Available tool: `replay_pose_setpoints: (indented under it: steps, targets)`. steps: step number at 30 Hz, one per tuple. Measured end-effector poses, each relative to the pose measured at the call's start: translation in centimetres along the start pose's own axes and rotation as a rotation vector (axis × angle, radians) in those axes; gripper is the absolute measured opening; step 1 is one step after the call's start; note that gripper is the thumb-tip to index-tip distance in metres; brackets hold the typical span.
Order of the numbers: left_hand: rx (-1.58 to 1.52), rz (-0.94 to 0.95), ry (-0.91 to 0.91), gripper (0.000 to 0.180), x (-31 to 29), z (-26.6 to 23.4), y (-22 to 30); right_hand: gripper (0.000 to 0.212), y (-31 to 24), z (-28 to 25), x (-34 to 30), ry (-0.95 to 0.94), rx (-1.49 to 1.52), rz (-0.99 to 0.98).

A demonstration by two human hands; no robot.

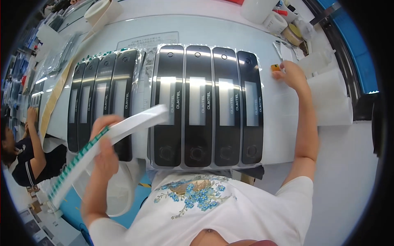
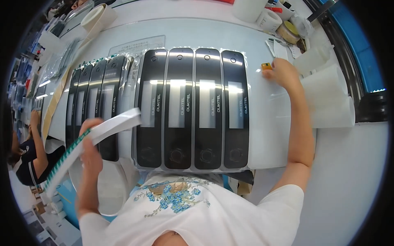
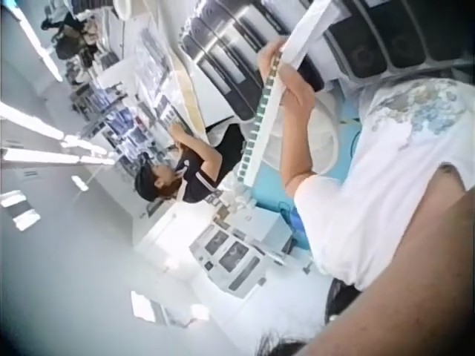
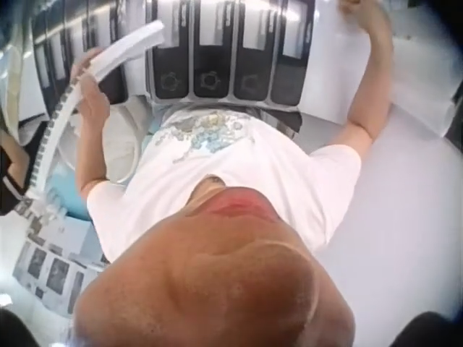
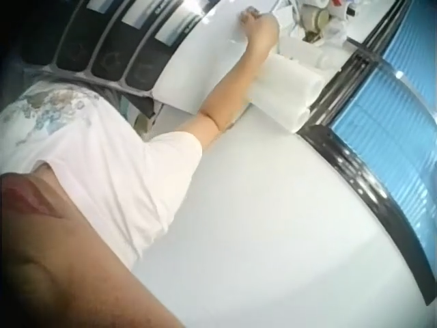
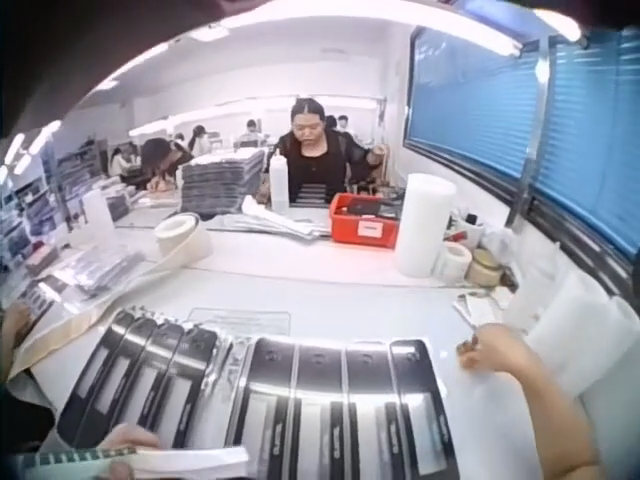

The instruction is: Applying small green and white adhesive labels or tabs to the top edge of black electronic device housings.

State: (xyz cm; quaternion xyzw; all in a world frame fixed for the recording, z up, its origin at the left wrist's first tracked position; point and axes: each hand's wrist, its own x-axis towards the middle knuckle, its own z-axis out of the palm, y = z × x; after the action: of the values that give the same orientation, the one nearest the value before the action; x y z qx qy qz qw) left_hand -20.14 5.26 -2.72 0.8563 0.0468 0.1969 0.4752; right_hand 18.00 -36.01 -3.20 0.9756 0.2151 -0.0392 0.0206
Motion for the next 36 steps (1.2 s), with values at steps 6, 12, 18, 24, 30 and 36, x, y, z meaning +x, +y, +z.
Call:
replay_pose_setpoints:
  steps: [6, 12, 18, 24, 30, 36]
  targets:
    - [-0.447, 0.081, -0.481, 0.035, 10.4, 11.2, 0.1, 0.03, -5.7, -0.9, 0.4, 0.318, 0.479, -0.228]
    - [0.078, 0.536, -0.342, 0.028, 19.9, 19.1, 0.0, 0.028, -9.5, -0.7, 0.7, 0.426, 0.418, -0.421]
    - [0.369, 0.66, -0.231, 0.031, 22.8, 21.3, -1.4, 0.035, -10.1, -1.1, 0.7, 0.332, 0.257, -0.423]
    - [0.337, 0.594, -0.345, 0.028, 23.6, 21.1, -0.5, 0.032, -10.2, -0.9, 0.5, 0.362, 0.276, -0.451]
    - [0.312, 0.573, -0.384, 0.022, 23.5, 21.1, -1.2, 0.032, -10.7, -1.6, 0.5, 0.382, 0.161, -0.499]
    - [0.377, 0.676, -0.373, 0.024, 21.6, 19.7, -1.3, 0.032, -10.4, -1.3, 0.8, 0.424, 0.141, -0.559]
